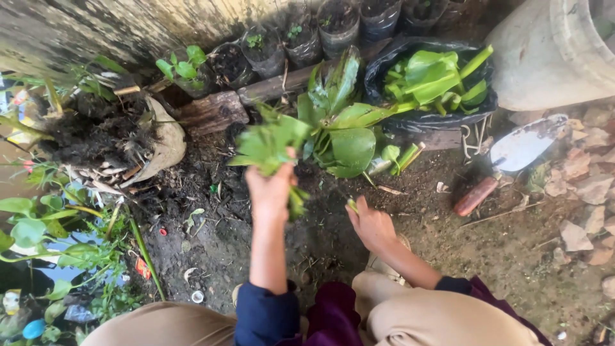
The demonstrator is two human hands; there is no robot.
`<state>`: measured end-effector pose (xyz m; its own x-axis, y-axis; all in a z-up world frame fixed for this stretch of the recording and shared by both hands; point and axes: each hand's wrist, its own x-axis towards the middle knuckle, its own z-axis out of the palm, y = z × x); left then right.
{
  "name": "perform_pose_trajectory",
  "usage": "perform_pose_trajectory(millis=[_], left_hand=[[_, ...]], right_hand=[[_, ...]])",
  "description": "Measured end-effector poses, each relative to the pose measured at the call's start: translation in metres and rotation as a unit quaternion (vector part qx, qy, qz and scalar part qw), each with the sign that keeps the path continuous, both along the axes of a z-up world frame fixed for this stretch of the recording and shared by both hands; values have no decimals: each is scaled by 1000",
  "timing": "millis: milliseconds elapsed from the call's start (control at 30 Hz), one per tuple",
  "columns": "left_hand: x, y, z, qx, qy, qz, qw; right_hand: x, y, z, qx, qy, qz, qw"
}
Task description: Cutting and gathering water hyacinth plants and placing them into a bag.
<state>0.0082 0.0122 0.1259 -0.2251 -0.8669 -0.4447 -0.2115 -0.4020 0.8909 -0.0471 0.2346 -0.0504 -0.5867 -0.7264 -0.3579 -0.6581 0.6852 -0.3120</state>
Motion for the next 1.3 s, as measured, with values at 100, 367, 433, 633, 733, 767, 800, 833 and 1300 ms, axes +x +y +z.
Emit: perform_pose_trajectory(millis=[100,367,433,633,733,767,800,833,1300], left_hand=[[12,-34,7,-109,-54,-38,992],[-54,-25,-58,-222,-228,-276,907],[-67,-22,-63,-258,-250,-307,881],[-92,-9,-77,-331,-274,-344,835],[-101,-9,-102,-295,-295,-414,809],[-102,-10,-113,-278,-304,-435,801],[-104,-11,-124,-261,-313,-453,793],[-107,-10,-127,-260,-313,-454,793],[-95,46,-121,-215,-175,-368,888]], right_hand=[[13,11,22,-32,59,79,995],[0,6,17,-84,141,143,976],[-26,-6,41,-97,56,95,989],[-103,-30,79,-114,-54,-291,948],[-113,-42,74,-128,-125,-316,932],[-113,-48,78,-113,-110,-300,941],[-114,-55,81,-99,-94,-283,949],[-114,-58,75,-98,-94,-283,949],[-84,-90,66,-435,-398,-390,707]])
